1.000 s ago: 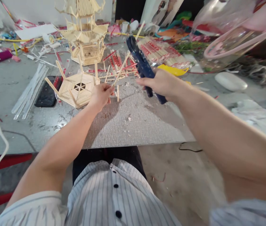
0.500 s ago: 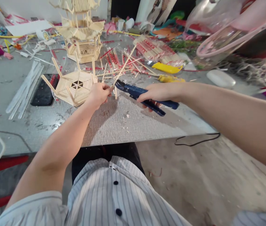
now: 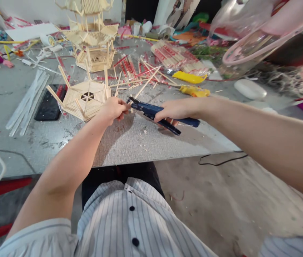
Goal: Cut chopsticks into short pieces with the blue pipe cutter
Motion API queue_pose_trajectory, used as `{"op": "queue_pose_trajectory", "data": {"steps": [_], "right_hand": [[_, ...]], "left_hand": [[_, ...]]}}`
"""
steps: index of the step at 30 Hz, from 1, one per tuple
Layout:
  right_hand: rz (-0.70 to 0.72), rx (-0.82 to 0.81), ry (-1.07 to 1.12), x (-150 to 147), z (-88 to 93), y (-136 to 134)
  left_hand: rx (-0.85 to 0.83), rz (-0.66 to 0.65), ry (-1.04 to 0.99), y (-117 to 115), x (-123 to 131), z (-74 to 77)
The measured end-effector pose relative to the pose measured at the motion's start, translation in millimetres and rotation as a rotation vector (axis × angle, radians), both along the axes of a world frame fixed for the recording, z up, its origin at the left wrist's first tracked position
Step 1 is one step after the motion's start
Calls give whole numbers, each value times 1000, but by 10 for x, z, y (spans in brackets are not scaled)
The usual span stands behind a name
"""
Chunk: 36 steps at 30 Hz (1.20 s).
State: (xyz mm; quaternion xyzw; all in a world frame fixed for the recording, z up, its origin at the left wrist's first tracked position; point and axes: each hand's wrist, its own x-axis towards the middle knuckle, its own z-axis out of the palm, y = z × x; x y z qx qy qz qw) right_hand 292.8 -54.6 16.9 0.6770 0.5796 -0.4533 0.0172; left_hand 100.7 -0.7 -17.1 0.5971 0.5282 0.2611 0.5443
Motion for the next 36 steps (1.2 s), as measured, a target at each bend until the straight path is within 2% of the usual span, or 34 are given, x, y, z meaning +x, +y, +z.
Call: {"op": "queue_pose_trajectory", "data": {"steps": [6,16,24,30,36], "right_hand": [[8,5,-61,-90,-5,34],[59,-10,-69,-132,-27,-2],[-32,-32,-5,-118,-57,-16],[21,23,-132,-149,-37,-34],[80,37,-317,-121,115,-182]], "left_hand": [[8,-68,77,21,-9,-56],[5,-53,146,3,39,-49],[19,-63,145,22,38,-76],[33,-61,157,-3,42,-56],[53,-128,155,-115,107,-7]]}}
